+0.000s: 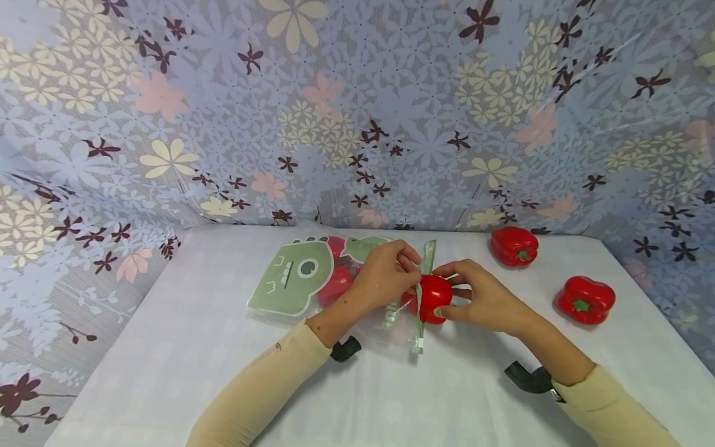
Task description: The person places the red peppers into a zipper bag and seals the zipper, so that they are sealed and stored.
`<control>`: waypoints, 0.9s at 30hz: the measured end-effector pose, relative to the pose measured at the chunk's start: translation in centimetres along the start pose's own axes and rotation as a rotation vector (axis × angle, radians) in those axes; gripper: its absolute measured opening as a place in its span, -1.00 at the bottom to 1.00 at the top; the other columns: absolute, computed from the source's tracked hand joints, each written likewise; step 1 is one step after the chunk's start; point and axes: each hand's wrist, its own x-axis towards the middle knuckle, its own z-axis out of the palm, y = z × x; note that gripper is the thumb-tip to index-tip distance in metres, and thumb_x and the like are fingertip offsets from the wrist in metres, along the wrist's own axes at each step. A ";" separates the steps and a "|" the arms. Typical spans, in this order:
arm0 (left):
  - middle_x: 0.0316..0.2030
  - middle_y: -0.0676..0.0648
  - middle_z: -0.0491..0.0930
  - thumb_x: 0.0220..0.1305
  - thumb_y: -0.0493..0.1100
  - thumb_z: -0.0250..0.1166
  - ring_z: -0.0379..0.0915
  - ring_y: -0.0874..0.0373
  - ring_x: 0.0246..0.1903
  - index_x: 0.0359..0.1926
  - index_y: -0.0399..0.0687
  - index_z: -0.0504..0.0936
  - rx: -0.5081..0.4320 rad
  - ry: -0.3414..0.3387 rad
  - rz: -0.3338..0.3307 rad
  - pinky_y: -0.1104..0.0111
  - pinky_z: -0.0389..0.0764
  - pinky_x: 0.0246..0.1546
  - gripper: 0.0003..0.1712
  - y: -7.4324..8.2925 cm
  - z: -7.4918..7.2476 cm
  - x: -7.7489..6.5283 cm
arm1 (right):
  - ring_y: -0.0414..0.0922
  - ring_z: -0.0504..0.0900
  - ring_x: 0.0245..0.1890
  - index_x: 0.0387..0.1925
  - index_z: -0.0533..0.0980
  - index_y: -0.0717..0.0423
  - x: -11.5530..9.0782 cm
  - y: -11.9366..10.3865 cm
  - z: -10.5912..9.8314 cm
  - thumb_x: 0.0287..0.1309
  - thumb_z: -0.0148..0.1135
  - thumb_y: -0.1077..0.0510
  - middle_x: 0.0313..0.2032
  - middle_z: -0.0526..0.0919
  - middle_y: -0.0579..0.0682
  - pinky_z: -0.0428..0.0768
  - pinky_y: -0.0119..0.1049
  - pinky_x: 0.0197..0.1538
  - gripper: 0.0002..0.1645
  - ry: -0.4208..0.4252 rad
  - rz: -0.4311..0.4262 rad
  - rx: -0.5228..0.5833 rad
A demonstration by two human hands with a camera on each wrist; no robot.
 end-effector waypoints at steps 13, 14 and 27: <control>-0.34 -0.04 0.66 0.34 -0.38 0.30 0.70 0.19 -0.48 -0.08 -0.19 0.63 -0.013 -0.020 0.017 0.39 0.76 -0.38 -0.84 0.2 -0.1 0.1 | 0.12 0.70 0.07 0.29 0.49 0.18 1.0 0.6 2.0 0.11 0.60 0.26 0.20 0.58 0.13 0.73 0.04 0.13 -0.28 0.102 -0.112 -0.006; -0.35 -0.04 0.66 0.34 -0.38 0.30 0.70 0.19 -0.49 -0.08 -0.19 0.63 -0.014 -0.022 0.018 0.39 0.76 -0.38 -0.84 0.2 -0.1 0.1 | 0.12 0.71 0.06 0.28 0.49 0.18 1.0 0.7 2.2 0.11 0.60 0.27 0.20 0.59 0.13 0.73 0.04 0.13 -0.28 0.110 -0.111 -0.004; -0.35 -0.07 0.66 0.37 -0.37 0.33 0.70 0.17 -0.47 -0.09 -0.20 0.64 -0.009 -0.028 0.033 0.37 0.76 -0.41 -0.87 0.2 -0.1 0.4 | 0.11 0.71 0.06 0.18 0.54 0.16 2.7 1.0 3.7 0.17 0.55 0.32 0.06 0.62 0.07 0.72 -0.02 0.17 -0.44 0.158 -0.164 0.044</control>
